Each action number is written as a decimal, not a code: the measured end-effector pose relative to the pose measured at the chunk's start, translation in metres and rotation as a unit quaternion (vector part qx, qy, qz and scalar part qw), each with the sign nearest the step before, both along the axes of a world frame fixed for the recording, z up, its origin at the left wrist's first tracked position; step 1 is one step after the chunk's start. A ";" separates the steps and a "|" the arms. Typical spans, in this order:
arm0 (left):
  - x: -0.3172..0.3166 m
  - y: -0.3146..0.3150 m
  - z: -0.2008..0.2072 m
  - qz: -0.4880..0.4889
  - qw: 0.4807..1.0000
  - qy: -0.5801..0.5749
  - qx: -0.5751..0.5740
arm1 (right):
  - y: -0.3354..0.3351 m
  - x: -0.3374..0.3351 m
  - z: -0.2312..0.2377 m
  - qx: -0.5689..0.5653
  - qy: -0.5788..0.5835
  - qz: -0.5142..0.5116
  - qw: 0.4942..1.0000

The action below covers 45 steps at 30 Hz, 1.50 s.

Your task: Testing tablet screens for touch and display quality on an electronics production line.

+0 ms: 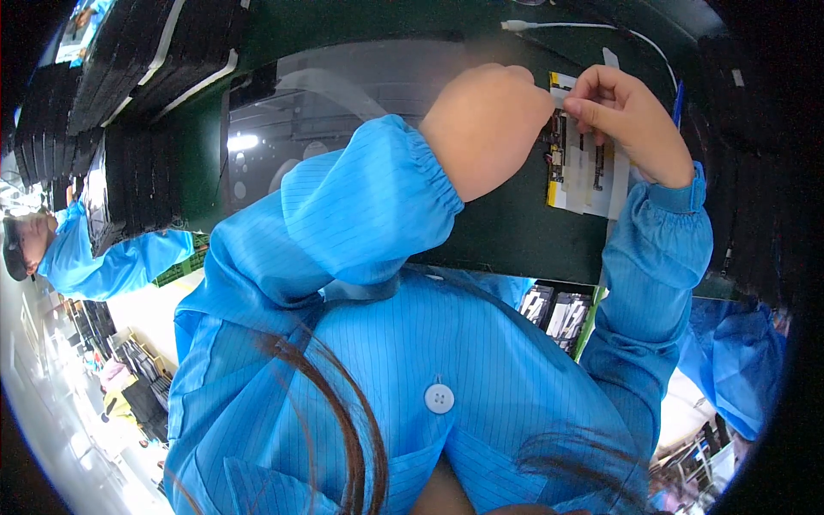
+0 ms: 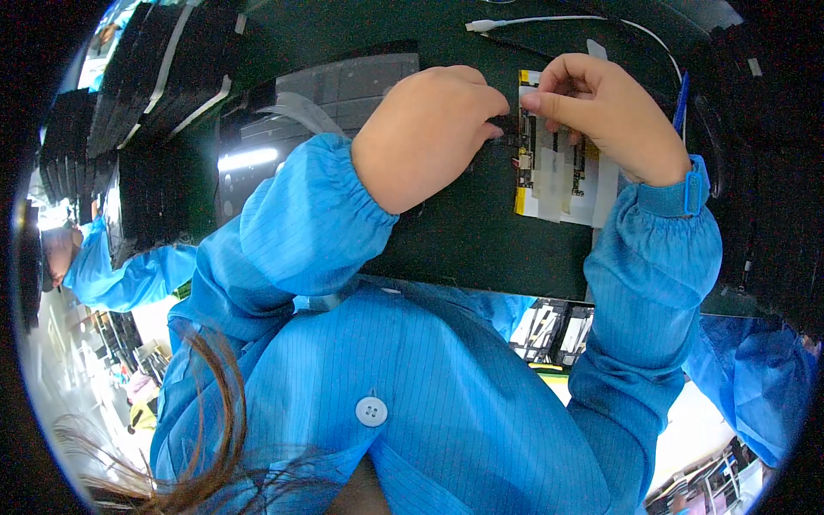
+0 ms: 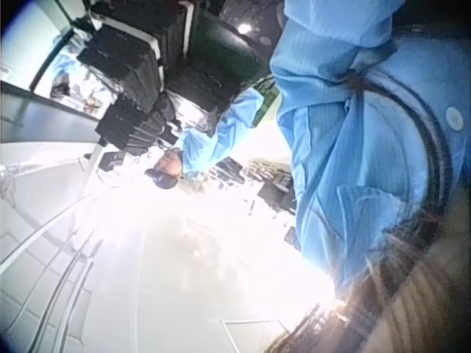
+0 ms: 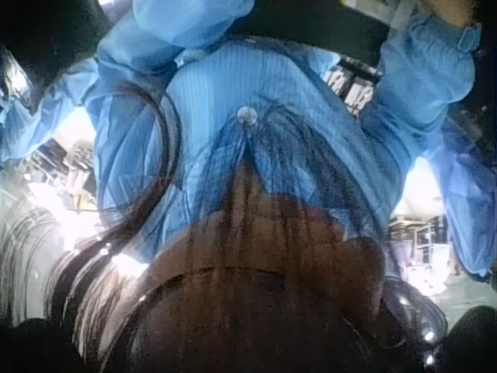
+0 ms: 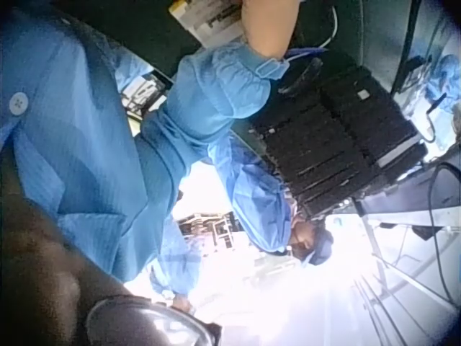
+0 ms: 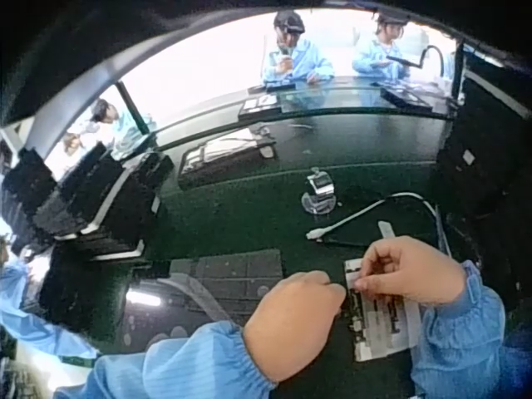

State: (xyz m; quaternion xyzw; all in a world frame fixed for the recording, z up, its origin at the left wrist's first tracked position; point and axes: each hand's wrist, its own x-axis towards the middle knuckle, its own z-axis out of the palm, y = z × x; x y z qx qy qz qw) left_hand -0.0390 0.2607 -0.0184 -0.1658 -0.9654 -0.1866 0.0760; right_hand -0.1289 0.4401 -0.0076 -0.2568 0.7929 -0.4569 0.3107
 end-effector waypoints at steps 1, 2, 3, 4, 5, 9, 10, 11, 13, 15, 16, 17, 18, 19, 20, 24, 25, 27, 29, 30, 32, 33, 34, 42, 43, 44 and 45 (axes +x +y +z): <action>0.000 0.000 0.000 0.001 1.000 0.001 0.002 | 0.000 0.000 0.000 0.001 0.001 0.001 1.000; 0.000 0.000 0.000 0.002 1.000 0.001 0.002 | -0.001 0.000 0.000 0.003 0.002 0.002 1.000; -0.001 0.000 -0.001 -0.003 1.000 0.006 0.001 | -0.001 0.000 0.000 0.002 0.002 0.002 1.000; -0.001 0.000 -0.001 -0.007 1.000 0.012 0.000 | -0.002 -0.001 -0.001 -0.008 -0.007 0.001 1.000; -0.001 0.000 -0.002 -0.006 1.000 0.012 0.000 | -0.002 -0.001 -0.002 -0.018 -0.016 0.001 1.000; -0.002 0.001 -0.004 -0.010 0.999 0.024 0.024 | -0.001 -0.001 -0.008 -0.049 -0.042 -0.019 0.998; -0.002 0.001 -0.005 -0.013 0.999 0.031 0.026 | -0.003 0.000 -0.006 -0.024 -0.017 -0.018 0.999; -0.001 0.001 -0.004 -0.012 0.999 0.031 0.026 | -0.004 0.001 -0.004 0.000 0.008 -0.016 1.000; -0.001 0.002 -0.001 -0.009 1.000 0.016 0.024 | -0.006 0.003 -0.001 0.014 0.007 -0.019 1.000; -0.002 0.002 -0.005 -0.013 1.000 0.022 0.013 | -0.008 0.003 0.000 0.027 0.005 -0.022 0.999; -0.003 0.002 -0.006 -0.018 0.999 0.028 0.002 | -0.009 0.003 0.000 0.055 0.021 -0.019 0.998; -0.002 0.001 -0.005 -0.017 0.999 0.028 0.002 | -0.010 0.003 0.000 0.083 0.037 -0.015 0.996; -0.001 0.002 -0.003 -0.014 1.000 0.020 0.003 | -0.010 0.003 -0.001 0.084 0.038 -0.014 0.996; 0.000 0.002 -0.002 -0.010 1.000 0.012 0.005 | -0.010 0.003 -0.002 0.075 0.045 -0.016 0.996; 0.000 0.002 -0.003 -0.008 1.000 0.013 0.005 | -0.011 0.003 -0.004 0.067 0.053 -0.018 0.996; 0.000 0.002 -0.005 -0.011 0.998 0.055 0.014 | -0.010 0.004 -0.005 0.059 0.047 -0.030 0.997; 0.000 0.003 -0.004 -0.011 0.998 0.055 0.011 | -0.010 0.005 -0.006 0.050 0.046 -0.036 0.997; 0.001 0.003 -0.004 -0.004 0.998 0.057 0.006 | -0.010 0.005 -0.007 0.041 0.048 -0.036 0.997; 0.002 0.004 -0.002 0.004 0.998 0.059 0.000 | -0.011 0.004 -0.008 0.024 0.051 -0.034 0.998; 0.002 0.005 0.000 0.006 0.999 0.047 -0.015 | -0.012 0.004 -0.008 0.025 0.053 -0.029 0.998; 0.003 0.002 0.001 0.016 0.999 0.036 -0.029 | -0.014 0.005 -0.006 0.073 0.054 -0.050 0.995; 0.003 0.000 0.004 0.002 0.997 0.082 -0.004 | -0.012 0.004 -0.007 0.074 0.057 -0.046 0.995; 0.003 -0.004 0.008 -0.011 0.991 0.129 0.019 | -0.010 0.003 -0.012 0.067 0.081 -0.041 0.994; 0.063 -0.135 0.061 0.098 0.979 0.165 -0.070 | 0.000 -0.004 -0.004 0.020 -0.002 -0.113 0.993; 0.081 -0.158 0.050 0.179 0.971 0.127 -0.098 | 0.007 -0.009 -0.008 0.034 0.013 -0.139 0.990; 0.099 -0.184 0.035 0.218 0.957 0.143 -0.128 | 0.010 -0.014 -0.011 0.046 0.028 -0.162 0.985; 0.110 -0.195 0.029 0.260 0.947 0.135 -0.128 | 0.020 -0.011 -0.005 0.066 0.024 -0.187 0.980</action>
